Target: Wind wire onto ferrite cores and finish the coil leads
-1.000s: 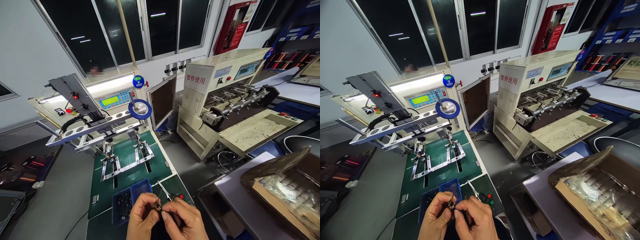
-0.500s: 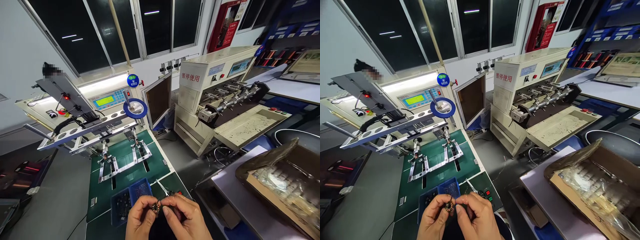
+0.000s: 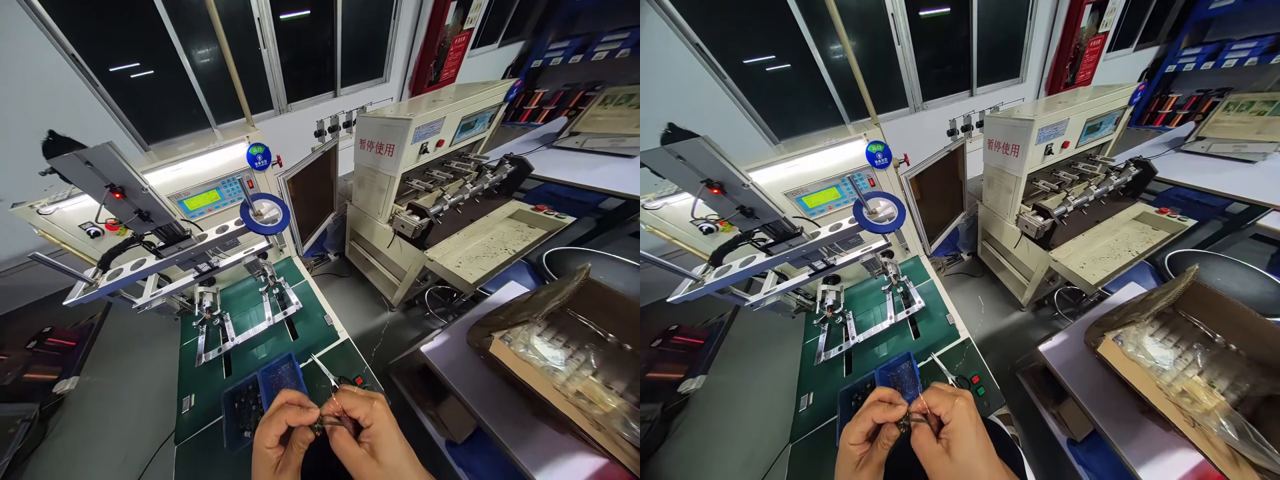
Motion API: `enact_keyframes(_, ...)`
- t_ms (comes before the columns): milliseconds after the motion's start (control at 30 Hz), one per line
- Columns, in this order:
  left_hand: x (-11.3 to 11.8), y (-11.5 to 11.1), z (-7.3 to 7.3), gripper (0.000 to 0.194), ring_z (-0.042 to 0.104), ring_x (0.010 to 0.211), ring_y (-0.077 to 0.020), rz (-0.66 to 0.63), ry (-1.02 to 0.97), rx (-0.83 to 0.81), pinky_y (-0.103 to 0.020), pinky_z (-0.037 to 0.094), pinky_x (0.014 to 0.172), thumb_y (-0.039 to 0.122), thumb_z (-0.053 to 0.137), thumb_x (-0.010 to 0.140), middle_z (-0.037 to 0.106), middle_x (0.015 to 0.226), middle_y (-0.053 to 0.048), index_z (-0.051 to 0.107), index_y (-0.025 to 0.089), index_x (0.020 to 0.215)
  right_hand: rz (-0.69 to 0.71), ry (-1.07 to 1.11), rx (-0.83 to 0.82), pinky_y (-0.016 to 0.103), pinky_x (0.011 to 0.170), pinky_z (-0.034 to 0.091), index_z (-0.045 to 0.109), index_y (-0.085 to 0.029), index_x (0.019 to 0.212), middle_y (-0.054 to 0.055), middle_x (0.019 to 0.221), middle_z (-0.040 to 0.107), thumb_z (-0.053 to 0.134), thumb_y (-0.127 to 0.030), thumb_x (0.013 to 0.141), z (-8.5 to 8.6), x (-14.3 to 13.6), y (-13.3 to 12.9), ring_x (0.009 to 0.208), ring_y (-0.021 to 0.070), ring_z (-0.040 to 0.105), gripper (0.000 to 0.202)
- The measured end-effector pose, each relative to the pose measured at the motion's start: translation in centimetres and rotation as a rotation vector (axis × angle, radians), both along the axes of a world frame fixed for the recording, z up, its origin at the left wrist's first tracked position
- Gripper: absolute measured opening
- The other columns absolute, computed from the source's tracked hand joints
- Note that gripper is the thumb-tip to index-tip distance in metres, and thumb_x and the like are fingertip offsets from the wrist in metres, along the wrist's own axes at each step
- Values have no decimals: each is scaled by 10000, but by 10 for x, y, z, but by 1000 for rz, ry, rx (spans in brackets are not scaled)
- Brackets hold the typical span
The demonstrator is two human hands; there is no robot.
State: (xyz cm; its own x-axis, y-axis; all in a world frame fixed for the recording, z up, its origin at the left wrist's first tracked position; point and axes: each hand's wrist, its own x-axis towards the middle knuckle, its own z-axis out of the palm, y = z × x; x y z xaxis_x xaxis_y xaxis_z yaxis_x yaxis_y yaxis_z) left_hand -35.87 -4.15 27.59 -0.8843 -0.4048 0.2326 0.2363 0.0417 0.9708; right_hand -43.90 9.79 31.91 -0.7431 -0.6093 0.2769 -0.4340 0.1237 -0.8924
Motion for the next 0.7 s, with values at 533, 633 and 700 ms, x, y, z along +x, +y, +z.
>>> enact_keyframes(533, 1, -15, -16, 123, 623, 736, -161, -100, -107, 252, -245, 505, 694, 349, 708, 833, 679, 808, -38, 794, 270, 872, -15, -108, 47, 210, 459, 310, 561, -182, 625, -54, 524, 405, 506, -224, 802, 5, 0, -2, 471, 86, 388, 191)
enact_keyframes(633, 0, -16, -4, 164, 634, 743, -187, -112, -96, -14, -267, 506, 687, 364, 662, 865, 691, 802, -52, 799, 282, 900, -2, -116, 35, 214, 465, 307, 543, -187, 613, -51, 530, 419, 498, -197, 792, 5, 0, -1, 480, 89, 397, 185)
enact_keyframes(700, 0, -16, 1, 183, 631, 721, -188, -117, -100, -100, -270, 501, 663, 379, 649, 870, 687, 794, -54, 800, 283, 911, 12, -107, 23, 216, 471, 301, 500, -194, 586, -51, 526, 416, 462, -162, 779, 3, -1, -1, 485, 91, 399, 199)
